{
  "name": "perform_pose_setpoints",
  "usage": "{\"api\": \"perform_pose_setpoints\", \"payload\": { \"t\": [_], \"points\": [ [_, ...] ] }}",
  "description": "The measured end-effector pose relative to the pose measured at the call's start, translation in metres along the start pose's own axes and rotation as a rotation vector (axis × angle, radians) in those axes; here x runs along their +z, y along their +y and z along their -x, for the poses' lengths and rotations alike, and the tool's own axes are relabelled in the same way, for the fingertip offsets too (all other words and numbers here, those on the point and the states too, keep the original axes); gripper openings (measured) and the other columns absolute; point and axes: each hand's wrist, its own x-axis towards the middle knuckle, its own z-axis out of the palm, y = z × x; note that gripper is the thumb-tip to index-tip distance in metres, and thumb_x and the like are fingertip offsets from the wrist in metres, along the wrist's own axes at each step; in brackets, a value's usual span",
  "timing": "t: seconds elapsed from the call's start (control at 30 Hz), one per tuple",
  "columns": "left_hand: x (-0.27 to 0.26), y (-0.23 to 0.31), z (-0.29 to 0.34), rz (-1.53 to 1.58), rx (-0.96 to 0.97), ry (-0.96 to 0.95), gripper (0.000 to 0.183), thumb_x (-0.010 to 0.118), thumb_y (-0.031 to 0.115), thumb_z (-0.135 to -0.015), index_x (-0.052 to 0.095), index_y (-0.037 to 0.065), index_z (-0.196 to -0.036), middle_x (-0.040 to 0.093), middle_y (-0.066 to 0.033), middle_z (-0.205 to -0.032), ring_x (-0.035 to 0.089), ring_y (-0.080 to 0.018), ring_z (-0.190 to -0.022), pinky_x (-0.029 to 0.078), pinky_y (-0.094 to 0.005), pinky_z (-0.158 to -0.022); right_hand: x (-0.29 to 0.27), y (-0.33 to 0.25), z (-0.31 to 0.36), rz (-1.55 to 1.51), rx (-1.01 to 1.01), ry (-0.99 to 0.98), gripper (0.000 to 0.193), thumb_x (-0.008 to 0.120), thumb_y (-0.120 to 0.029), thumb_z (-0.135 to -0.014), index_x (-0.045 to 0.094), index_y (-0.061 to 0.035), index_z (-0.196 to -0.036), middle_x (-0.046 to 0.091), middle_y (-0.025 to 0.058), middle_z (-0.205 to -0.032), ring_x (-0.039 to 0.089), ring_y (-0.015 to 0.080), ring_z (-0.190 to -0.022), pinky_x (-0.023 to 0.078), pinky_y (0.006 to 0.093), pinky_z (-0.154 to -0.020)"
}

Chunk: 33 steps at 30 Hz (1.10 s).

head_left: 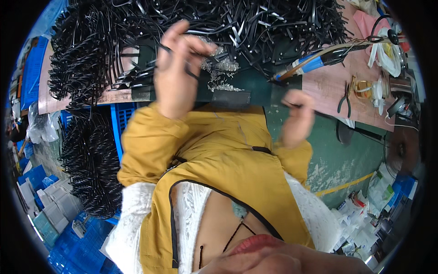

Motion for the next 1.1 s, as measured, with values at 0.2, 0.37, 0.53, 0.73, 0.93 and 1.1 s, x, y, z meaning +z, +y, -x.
{"api": "perform_pose_setpoints", "payload": {
  "t": [0.2,0.37,0.53,0.73,0.93,1.1],
  "points": [
    [-0.014,-0.060,0.096,-0.332,0.044,0.017,0.046,0.047,-0.001,-0.105,0.029,0.000,-0.148,0.058,-0.0104,-0.108,0.065,-0.0238,-0.110,0.047,-0.0442,-0.109,0.064,0.006,0.001,0.308,0.227,-0.492,0.020,0.049,-0.011,-0.105,0.063,0.0030,-0.105,0.057,0.0115,-0.105,0.059,0.0184,-0.089,0.051,0.0305,-0.075],
    [-0.057,-0.065,0.126,-0.375,0.162,-0.202,0.068,0.068,-0.003,-0.094,0.029,0.003,-0.149,0.058,-0.0153,-0.123,0.057,-0.0357,-0.131,0.042,-0.0460,-0.114,0.072,0.001,-0.018,0.279,0.041,-0.533,0.026,0.050,-0.014,-0.106,0.069,0.0036,-0.107,0.062,0.0114,-0.108,0.063,0.0182,-0.089,0.051,0.0288,-0.078],
    [-0.067,-0.084,0.125,-0.302,0.198,-0.167,0.073,0.084,0.007,-0.086,0.038,0.002,-0.142,0.061,-0.0171,-0.122,0.059,-0.0331,-0.131,0.048,-0.0395,-0.107,0.080,0.012,-0.008,0.252,0.334,-0.398,0.011,0.063,-0.006,-0.100,0.069,0.0024,-0.104,0.066,0.0065,-0.096,0.063,0.0126,-0.084,0.051,0.0257,-0.074],
    [-0.070,-0.088,0.123,-0.350,0.274,-0.178,0.076,0.091,0.014,-0.079,0.043,0.002,-0.137,0.063,-0.0165,-0.119,0.062,-0.0323,-0.126,0.051,-0.0404,-0.104,0.081,0.019,0.000,0.087,0.419,-0.333,0.012,0.070,-0.004,-0.097,0.070,0.0035,-0.106,0.069,0.0055,-0.092,0.064,0.0073,-0.072,0.047,0.0189,-0.059],
    [-0.067,-0.088,0.125,-0.426,0.289,-0.120,0.066,0.095,0.016,-0.071,0.057,0.004,-0.124,0.069,-0.0178,-0.118,0.065,-0.0339,-0.122,0.052,-0.0417,-0.101,0.093,0.019,0.002,0.129,0.381,-0.251,0.011,0.071,-0.002,-0.096,0.071,0.0040,-0.105,0.070,0.0038,-0.090,0.061,0.0056,-0.067,0.048,0.0188,-0.058],
    [-0.061,-0.085,0.127,-0.565,0.350,-0.111,0.062,0.095,0.019,-0.071,0.061,0.005,-0.121,0.071,-0.0179,-0.118,0.068,-0.0339,-0.115,0.055,-0.0407,-0.096,0.099,0.021,0.003,0.430,-0.033,-0.329,0.002,0.070,0.006,-0.090,0.072,0.0043,-0.091,0.068,0.0076,-0.085,0.058,0.0113,-0.062,0.046,0.0245,-0.055]
  ]
}}
